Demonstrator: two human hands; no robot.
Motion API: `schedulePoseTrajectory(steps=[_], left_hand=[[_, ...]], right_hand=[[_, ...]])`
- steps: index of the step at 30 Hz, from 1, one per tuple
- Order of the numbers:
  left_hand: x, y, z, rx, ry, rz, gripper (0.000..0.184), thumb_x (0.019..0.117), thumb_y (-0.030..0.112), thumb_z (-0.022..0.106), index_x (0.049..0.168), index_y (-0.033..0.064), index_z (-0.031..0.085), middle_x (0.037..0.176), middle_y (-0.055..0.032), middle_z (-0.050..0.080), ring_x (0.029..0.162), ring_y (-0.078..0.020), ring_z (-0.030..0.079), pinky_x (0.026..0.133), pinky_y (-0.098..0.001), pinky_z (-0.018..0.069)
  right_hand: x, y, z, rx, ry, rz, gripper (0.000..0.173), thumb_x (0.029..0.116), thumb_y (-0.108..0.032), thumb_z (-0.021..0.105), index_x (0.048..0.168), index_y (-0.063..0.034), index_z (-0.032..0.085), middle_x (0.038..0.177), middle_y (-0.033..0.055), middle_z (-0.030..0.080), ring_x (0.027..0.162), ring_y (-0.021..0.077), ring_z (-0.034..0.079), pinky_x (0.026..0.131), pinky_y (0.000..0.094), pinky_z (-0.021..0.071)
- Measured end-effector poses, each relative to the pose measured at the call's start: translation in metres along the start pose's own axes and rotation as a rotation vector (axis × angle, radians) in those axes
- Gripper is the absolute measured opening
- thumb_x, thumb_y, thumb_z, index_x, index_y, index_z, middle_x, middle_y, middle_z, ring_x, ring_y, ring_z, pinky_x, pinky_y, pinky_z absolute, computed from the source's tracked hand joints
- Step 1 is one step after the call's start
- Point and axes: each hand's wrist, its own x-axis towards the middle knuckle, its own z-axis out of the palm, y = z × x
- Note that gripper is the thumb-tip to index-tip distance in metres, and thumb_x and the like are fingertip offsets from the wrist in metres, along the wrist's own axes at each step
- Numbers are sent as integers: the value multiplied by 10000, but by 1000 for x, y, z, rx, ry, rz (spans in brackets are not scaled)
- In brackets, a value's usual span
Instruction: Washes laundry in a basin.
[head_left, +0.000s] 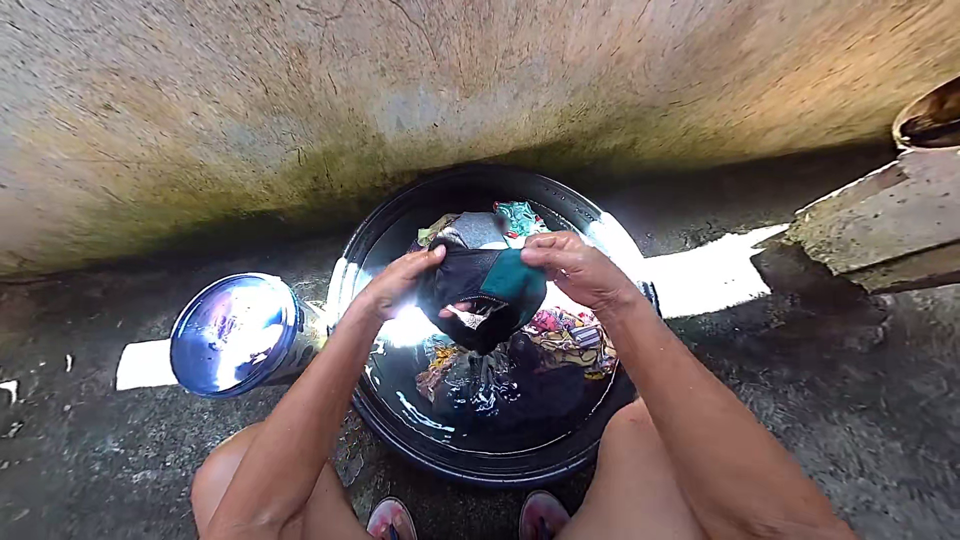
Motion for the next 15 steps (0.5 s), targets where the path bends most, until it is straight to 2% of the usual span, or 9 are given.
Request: schedulePoseTrajectory(steps=[2, 3, 4, 6, 7, 9, 11, 13, 15], left_hand=[[-2, -2, -9, 222, 123, -73, 276, 1103, 198, 412, 1034, 79, 652, 758, 10, 698, 605, -40, 649, 545, -201, 557], [-1, -5, -13, 367, 224, -86, 216, 1086, 190, 491, 1044, 75, 669, 759, 2, 691, 593, -37, 634, 529, -196, 540], [-2, -8, -17, 547, 322, -80, 181, 1051, 198, 581, 1150, 85, 681, 890, -25, 713, 727, -71, 662, 651, -249, 562], [-1, -13, -22, 777, 350, -26, 569, 985, 169, 699, 1492, 27, 484, 1362, -223, 615, 1218, -327, 620, 1055, -533, 471], [0, -17, -21, 804, 305, 35, 689, 948, 163, 744, 1537, 16, 418, 1466, -232, 537, 1337, -351, 543, 1137, -555, 406], [0, -17, -7, 690, 114, 160, 763, 890, 167, 764, 1558, 74, 405, 1553, -124, 485, 1426, -247, 464, 1178, -460, 383], [4, -11, 12, 636, -85, 203, 753, 901, 207, 720, 1571, 84, 400, 1501, -91, 549, 1376, -183, 509, 1151, -400, 410], [7, -3, 26, 615, -90, 233, 385, 943, 137, 702, 1298, -2, 649, 1144, -96, 708, 1038, -120, 648, 953, -337, 521], [14, 0, 29, 506, -78, 343, 89, 959, 47, 647, 924, 1, 715, 816, 12, 692, 748, 8, 626, 738, -190, 536]], right_hand=[[-4, -3, -3, 148, 22, 8, 189, 981, -160, 562, 947, -204, 743, 753, -87, 678, 656, -7, 612, 633, 184, 541], [-6, -5, -3, 174, -25, 21, 258, 983, -156, 558, 1184, -237, 699, 761, -77, 675, 652, 7, 616, 642, 193, 546], [-6, -7, -4, 144, -103, 40, 482, 976, -160, 558, 1434, -304, 521, 768, -74, 678, 666, 14, 634, 668, 199, 557], [-2, -11, -2, 7, -199, 67, 838, 946, -156, 598, 1634, -323, 150, 757, -64, 667, 681, 21, 642, 698, 216, 563], [0, -9, 2, -48, -214, 78, 897, 931, -147, 621, 1648, -287, 100, 756, -56, 663, 688, 19, 632, 715, 223, 553], [3, -4, 11, -91, -235, 92, 882, 930, -107, 634, 1649, -220, 135, 814, -30, 708, 759, 19, 665, 812, 246, 571], [4, -4, 18, -85, -213, 73, 776, 949, -68, 608, 1623, -180, 239, 868, 1, 734, 770, 27, 679, 806, 245, 580], [4, -9, 20, -127, -122, 39, 565, 959, -54, 569, 1498, -147, 427, 795, -1, 696, 668, 24, 632, 688, 216, 558], [4, -9, 20, -164, -85, 32, 270, 969, -104, 593, 1231, -129, 530, 734, -54, 644, 626, -4, 578, 616, 182, 495]])
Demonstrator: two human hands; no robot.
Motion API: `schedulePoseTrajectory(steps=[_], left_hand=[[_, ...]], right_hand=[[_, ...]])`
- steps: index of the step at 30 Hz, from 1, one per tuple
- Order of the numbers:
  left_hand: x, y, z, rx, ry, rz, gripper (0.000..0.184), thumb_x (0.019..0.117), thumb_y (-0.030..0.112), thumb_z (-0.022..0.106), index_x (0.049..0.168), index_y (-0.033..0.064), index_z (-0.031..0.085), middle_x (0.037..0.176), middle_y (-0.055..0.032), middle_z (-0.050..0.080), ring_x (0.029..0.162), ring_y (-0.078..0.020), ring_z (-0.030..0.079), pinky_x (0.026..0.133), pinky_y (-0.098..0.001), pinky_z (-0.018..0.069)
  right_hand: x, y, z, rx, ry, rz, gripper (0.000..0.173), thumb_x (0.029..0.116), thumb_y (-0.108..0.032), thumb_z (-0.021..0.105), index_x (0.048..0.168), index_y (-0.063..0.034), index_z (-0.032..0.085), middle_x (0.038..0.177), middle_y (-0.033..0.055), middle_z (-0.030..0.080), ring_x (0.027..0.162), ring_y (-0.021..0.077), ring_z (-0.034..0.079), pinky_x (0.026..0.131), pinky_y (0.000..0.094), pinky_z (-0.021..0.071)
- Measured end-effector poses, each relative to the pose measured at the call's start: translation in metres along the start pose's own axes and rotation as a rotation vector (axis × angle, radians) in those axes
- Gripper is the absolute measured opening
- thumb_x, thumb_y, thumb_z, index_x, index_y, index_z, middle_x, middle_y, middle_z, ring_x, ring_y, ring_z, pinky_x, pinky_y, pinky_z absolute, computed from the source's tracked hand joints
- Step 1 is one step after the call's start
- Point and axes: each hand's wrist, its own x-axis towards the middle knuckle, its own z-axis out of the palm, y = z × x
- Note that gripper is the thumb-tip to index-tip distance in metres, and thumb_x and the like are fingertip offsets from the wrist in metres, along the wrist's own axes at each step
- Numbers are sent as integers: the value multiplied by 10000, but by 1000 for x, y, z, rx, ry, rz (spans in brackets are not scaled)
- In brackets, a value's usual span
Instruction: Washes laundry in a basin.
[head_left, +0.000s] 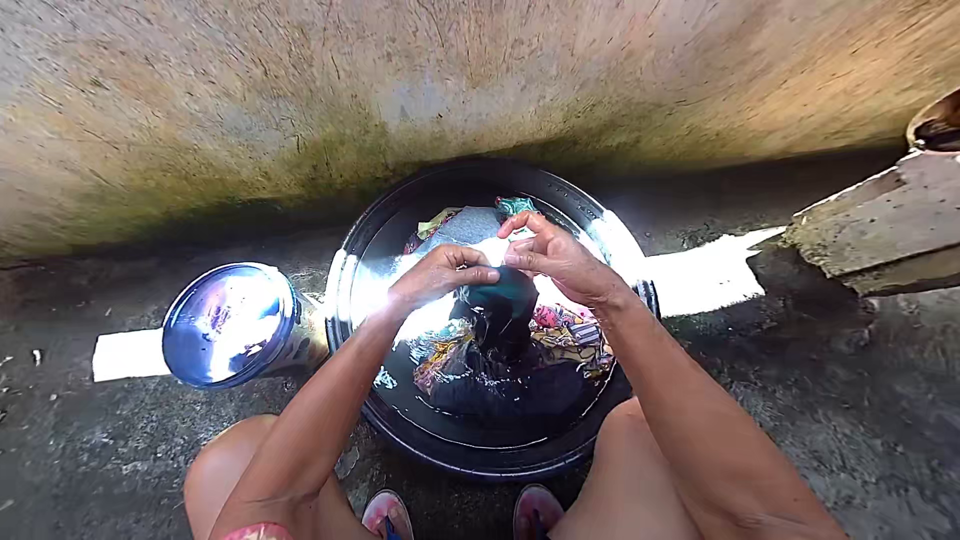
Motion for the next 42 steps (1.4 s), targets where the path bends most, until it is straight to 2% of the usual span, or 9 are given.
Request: schedulePoseTrajectory(steps=[8, 12, 14, 16, 20, 26, 30, 37, 42], left_hand=[[-15, 6, -23, -238, -38, 186, 147, 922, 127, 616, 807, 164, 700, 803, 102, 657, 728, 33, 607, 666, -157, 523], [-34, 20, -44, 455, -187, -50, 190, 948, 170, 659, 987, 19, 767, 906, -50, 740, 886, -111, 673, 850, -376, 533], [-34, 0, -45, 587, -256, -227, 275, 1008, 215, 607, 1132, 18, 753, 1051, -156, 752, 1038, -268, 695, 951, -547, 489], [-27, -35, -39, 517, -222, -394, 327, 1040, 238, 573, 1188, -17, 716, 1112, -210, 720, 1091, -310, 666, 1005, -555, 461], [-17, -93, -13, 464, -77, -777, 490, 1110, 289, 436, 1450, -55, 513, 1459, -301, 532, 1410, -435, 470, 1179, -594, 314], [-23, -182, 41, 347, 102, -911, 441, 1130, 165, 364, 1426, -138, 490, 1506, -324, 474, 1463, -431, 406, 1230, -509, 256], [-32, -200, 63, 446, 63, -970, 447, 1115, 181, 406, 1398, -148, 511, 1499, -336, 472, 1466, -449, 386, 1232, -520, 250], [-42, -187, 52, 437, 86, -847, 484, 1077, 339, 503, 1333, -56, 615, 1363, -282, 610, 1349, -410, 538, 1159, -554, 383], [-44, -166, 18, -212, 355, -791, 330, 1014, 188, 638, 1173, -101, 650, 1130, -192, 687, 1026, -208, 650, 974, -392, 511]], right_hand=[[-4, 9, 0, -256, -438, 266, 318, 883, -184, 762, 1137, -9, 684, 1031, 14, 694, 957, 16, 625, 902, 249, 522], [-3, -10, -19, -867, -329, 323, 477, 915, -463, 750, 1096, -23, 778, 1210, 249, 671, 1204, 448, 575, 1002, 712, 359], [2, -9, -33, -860, -205, 315, 403, 929, -421, 744, 923, -22, 803, 1206, 202, 699, 1208, 400, 593, 1017, 673, 379], [13, 19, -31, -694, -24, 348, 377, 958, -318, 726, 783, 15, 707, 874, 145, 693, 858, 259, 632, 780, 501, 464], [30, 97, 1, -433, 92, 787, 430, 1076, -211, 527, 1308, 146, 589, 1389, 320, 573, 1339, 396, 531, 1153, 514, 355], [24, 195, 56, -305, 86, 808, 436, 1103, -210, 464, 1367, 125, 554, 1443, 299, 541, 1375, 380, 501, 1175, 488, 339], [3, 216, 75, -276, 100, 965, 453, 1127, -196, 388, 1478, 88, 431, 1548, 249, 442, 1464, 296, 402, 1217, 392, 283], [30, 135, 78, -744, -225, 810, 426, 1085, -208, 490, 1391, 80, 559, 1449, 309, 533, 1393, 460, 471, 1151, 629, 334], [38, 118, 53, -336, 265, 887, 355, 1063, -148, 535, 1247, 145, 614, 1310, 299, 609, 1221, 356, 577, 1063, 482, 413]])
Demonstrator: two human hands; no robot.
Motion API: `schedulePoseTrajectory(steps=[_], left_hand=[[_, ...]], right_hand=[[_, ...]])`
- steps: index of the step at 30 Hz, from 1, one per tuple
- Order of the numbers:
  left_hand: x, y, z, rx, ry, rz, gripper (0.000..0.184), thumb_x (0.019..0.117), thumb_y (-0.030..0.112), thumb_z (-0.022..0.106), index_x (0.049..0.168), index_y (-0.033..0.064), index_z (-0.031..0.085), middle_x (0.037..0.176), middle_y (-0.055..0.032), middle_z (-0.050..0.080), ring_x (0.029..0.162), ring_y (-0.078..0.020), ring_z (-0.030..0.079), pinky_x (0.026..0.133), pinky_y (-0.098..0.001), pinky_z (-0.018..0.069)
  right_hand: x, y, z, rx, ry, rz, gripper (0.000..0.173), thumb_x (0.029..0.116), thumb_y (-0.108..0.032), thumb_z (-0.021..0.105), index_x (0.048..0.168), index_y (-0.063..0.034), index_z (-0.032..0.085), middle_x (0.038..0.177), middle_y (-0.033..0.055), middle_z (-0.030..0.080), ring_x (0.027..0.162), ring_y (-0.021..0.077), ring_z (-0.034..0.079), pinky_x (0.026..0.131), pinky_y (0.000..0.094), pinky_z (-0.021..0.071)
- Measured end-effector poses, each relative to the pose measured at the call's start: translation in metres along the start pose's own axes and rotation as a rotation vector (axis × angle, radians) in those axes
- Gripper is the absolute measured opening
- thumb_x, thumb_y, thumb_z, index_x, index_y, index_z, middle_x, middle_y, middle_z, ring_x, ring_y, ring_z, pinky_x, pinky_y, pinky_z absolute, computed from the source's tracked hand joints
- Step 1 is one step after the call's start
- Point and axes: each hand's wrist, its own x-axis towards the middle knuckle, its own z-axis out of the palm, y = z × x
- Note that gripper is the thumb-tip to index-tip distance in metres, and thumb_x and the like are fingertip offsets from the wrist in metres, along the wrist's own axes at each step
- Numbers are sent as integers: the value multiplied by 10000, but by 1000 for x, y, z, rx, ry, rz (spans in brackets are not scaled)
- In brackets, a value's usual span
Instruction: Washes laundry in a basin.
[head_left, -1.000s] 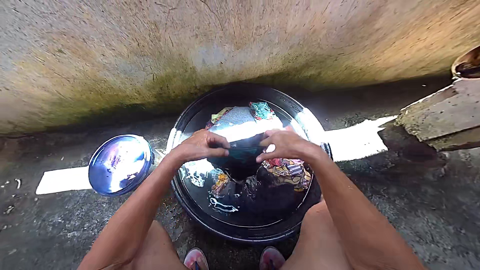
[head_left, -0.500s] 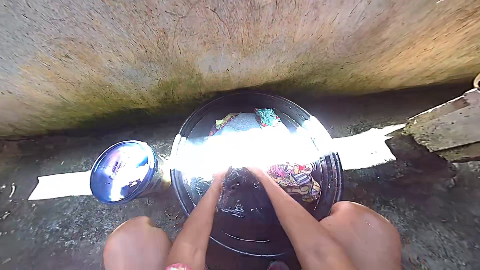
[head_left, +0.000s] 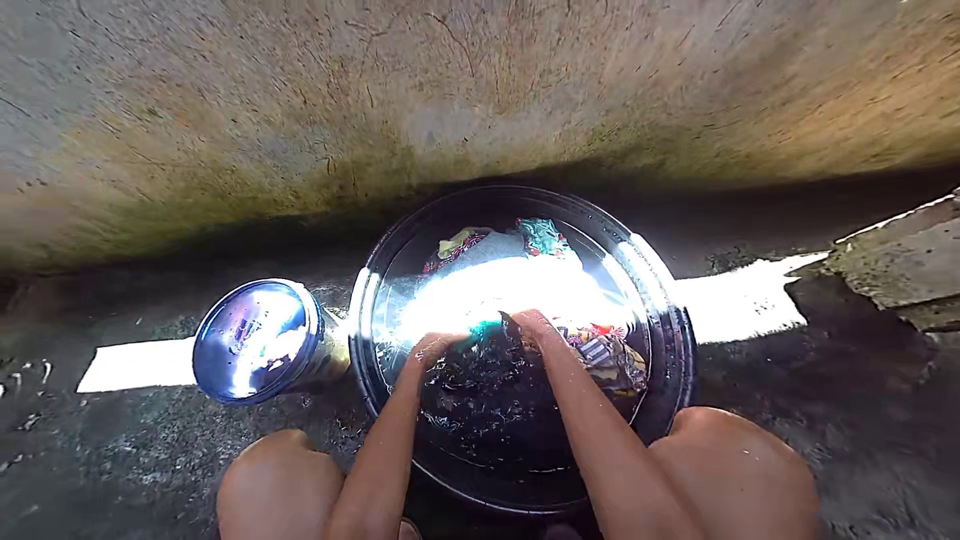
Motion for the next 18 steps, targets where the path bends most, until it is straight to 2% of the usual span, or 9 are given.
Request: schedulePoseTrajectory(steps=[2, 3, 5, 8, 10, 12, 14, 17, 18], left_hand=[[0, 0, 2, -130, 83, 10, 258, 1050, 78, 535, 1181, -128, 619, 1123, -198, 661, 1003, -194, 617, 948, -355, 498], [3, -4, 3, -73, 127, 2, 269, 1064, 59, 491, 1199, -141, 610, 1168, -225, 648, 1056, -228, 603, 979, -369, 475], [5, -12, 4, 183, 126, -6, 334, 1086, 93, 462, 1272, -145, 605, 1336, -289, 616, 1287, -340, 577, 1131, -446, 413], [3, -16, 14, 399, 27, -14, 383, 1112, 124, 398, 1336, -135, 571, 1433, -299, 552, 1397, -380, 493, 1190, -476, 342], [9, -20, 19, 531, -8, -59, 409, 1120, 113, 366, 1415, -139, 494, 1518, -311, 464, 1477, -398, 393, 1238, -482, 264], [1, -16, 27, 425, 87, -102, 428, 1124, 116, 359, 1448, -156, 427, 1543, -323, 418, 1494, -388, 361, 1245, -455, 248], [-2, -15, 37, 192, 207, -58, 417, 1119, 139, 392, 1416, -144, 472, 1485, -322, 481, 1431, -386, 440, 1206, -464, 320], [2, -4, 48, -19, 228, -88, 406, 1116, 119, 354, 1380, -154, 498, 1453, -335, 496, 1382, -403, 475, 1159, -502, 368], [6, 2, 52, -65, 232, -131, 390, 1105, 99, 348, 1350, -158, 509, 1413, -336, 514, 1327, -407, 505, 1112, -516, 402]], right_hand=[[9, 17, 13, 176, 38, 21, 306, 1050, -98, 551, 1227, 143, 618, 1257, 278, 634, 1154, 311, 605, 1037, 444, 445], [13, 23, 21, 217, 26, 14, 290, 1051, -81, 542, 1221, 141, 620, 1243, 270, 638, 1141, 296, 605, 1032, 431, 448], [21, 32, 37, 198, -8, -18, 288, 1060, -75, 515, 1226, 133, 624, 1259, 266, 636, 1169, 296, 599, 1050, 429, 441], [37, 45, 57, -105, -88, -53, 390, 1106, -111, 409, 1374, 144, 532, 1455, 307, 523, 1396, 380, 479, 1182, 475, 336], [37, 48, 63, -354, -152, -71, 410, 1116, -106, 364, 1410, 146, 499, 1509, 320, 469, 1456, 426, 409, 1211, 509, 286], [32, 56, 65, -378, -121, -65, 425, 1114, -128, 382, 1431, 138, 478, 1530, 324, 440, 1475, 432, 374, 1226, 511, 262], [19, 45, 61, -403, -74, -4, 476, 1112, -184, 410, 1477, 122, 433, 1573, 323, 378, 1514, 440, 300, 1250, 531, 212], [-11, 9, 71, -319, 114, -116, 416, 1088, -138, 438, 1377, 147, 528, 1440, 343, 520, 1409, 453, 454, 1176, 546, 326], [-24, -5, 79, -147, 250, -187, 381, 1063, -176, 511, 1272, 126, 610, 1293, 317, 630, 1267, 426, 589, 1086, 529, 430]])
